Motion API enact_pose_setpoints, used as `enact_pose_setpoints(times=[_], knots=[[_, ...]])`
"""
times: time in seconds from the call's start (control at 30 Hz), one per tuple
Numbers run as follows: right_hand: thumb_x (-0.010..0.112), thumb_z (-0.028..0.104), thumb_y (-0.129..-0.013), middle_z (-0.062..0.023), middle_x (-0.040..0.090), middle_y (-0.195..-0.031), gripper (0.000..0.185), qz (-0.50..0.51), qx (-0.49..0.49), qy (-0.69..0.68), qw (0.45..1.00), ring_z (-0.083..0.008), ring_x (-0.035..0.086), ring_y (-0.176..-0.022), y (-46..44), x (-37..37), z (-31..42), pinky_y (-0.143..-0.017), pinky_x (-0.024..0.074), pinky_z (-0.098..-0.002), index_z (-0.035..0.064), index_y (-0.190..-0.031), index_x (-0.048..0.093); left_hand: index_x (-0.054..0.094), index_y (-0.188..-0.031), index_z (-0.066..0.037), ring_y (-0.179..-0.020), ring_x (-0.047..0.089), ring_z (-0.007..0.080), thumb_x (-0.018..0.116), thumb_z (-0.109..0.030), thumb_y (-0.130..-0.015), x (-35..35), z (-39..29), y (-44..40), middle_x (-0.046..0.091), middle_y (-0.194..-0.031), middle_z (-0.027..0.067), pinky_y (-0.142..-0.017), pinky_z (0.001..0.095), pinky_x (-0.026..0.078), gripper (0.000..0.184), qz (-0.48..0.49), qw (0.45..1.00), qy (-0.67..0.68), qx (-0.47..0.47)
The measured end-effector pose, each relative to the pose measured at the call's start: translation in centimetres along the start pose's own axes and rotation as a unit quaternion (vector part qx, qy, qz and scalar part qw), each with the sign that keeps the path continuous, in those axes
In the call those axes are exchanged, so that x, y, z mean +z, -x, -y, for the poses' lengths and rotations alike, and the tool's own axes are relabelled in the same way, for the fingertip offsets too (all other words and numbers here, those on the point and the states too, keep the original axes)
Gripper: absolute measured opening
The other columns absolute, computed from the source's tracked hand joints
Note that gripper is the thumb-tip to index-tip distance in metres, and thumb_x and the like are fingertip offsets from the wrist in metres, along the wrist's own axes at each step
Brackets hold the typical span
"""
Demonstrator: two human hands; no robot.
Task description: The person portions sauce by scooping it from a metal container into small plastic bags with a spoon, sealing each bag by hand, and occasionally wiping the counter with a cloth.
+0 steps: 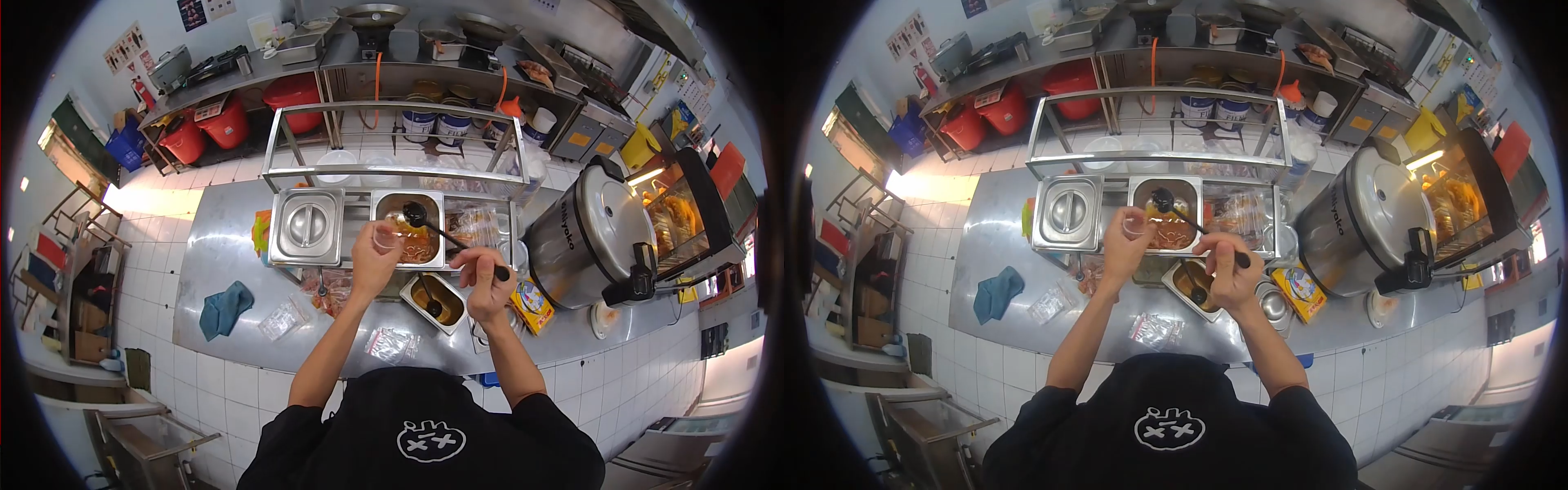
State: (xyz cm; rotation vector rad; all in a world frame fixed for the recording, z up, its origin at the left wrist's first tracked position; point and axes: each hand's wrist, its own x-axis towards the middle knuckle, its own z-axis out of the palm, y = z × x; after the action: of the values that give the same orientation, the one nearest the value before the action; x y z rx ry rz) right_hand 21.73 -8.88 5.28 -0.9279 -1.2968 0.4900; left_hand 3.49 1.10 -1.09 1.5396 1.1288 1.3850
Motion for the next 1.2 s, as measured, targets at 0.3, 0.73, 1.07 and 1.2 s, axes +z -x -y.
enact_pose_setpoints(times=[0.3, 0.73, 1.07, 1.2], knots=[[0.053, 0.024, -0.105, -0.0015, 0.072, -0.076, 0.031, 0.085, 0.209, 0.12, 0.967, -0.0076, 0.055, -0.06, -3.6, 1.0, -9.2, -0.058, 0.0435, -0.0272, 0.0018, -0.112, 0.073, 0.062, -0.106, -0.004, -0.079, 0.056, 0.0059, 0.075, -0.006, -0.089, -4.2, 0.9, 2.6, 0.061, -0.096, 0.0001, -0.067, 0.0205, 0.047, 0.021, -0.003, 0.994, 0.011, -0.111], [0.051, 0.031, -0.109, 0.0001, 0.063, -0.067, 0.037, 0.167, 0.342, -0.047, 0.924, -0.0029, 0.043, -0.047, -5.0, 0.8, -12.9, -0.044, 0.0325, -0.0219, 0.0005, -0.106, 0.071, 0.06, -0.109, -0.004, -0.084, 0.053, 0.0045, 0.072, -0.003, -0.091, -6.4, 2.2, 3.6, 0.058, -0.097, -0.0004, -0.071, 0.0197, 0.045, 0.022, -0.001, 0.99, 0.05, -0.13], [0.052, 0.03, -0.108, 0.002, 0.063, -0.067, 0.034, 0.209, 0.192, 0.002, 0.959, -0.0039, 0.049, -0.051, -3.1, -1.3, -12.0, -0.048, 0.0371, -0.0218, 0.0025, -0.104, 0.072, 0.061, -0.107, -0.004, -0.082, 0.054, 0.0056, 0.073, -0.004, -0.09, -5.9, 1.2, 3.5, 0.059, -0.098, 0.0003, -0.071, 0.0208, 0.046, 0.021, 0.016, 0.99, 0.041, -0.133], [0.052, 0.027, -0.108, 0.002, 0.062, -0.067, 0.033, 0.247, 0.21, 0.025, 0.946, -0.0054, 0.051, -0.051, -2.8, -0.8, -11.7, -0.048, 0.0388, -0.0219, 0.0028, -0.101, 0.072, 0.061, -0.107, -0.004, -0.081, 0.053, 0.0057, 0.073, -0.005, -0.091, -5.8, 0.8, 3.5, 0.059, -0.097, 0.0002, -0.071, 0.0208, 0.046, 0.02, 0.029, 0.99, 0.041, -0.131]])
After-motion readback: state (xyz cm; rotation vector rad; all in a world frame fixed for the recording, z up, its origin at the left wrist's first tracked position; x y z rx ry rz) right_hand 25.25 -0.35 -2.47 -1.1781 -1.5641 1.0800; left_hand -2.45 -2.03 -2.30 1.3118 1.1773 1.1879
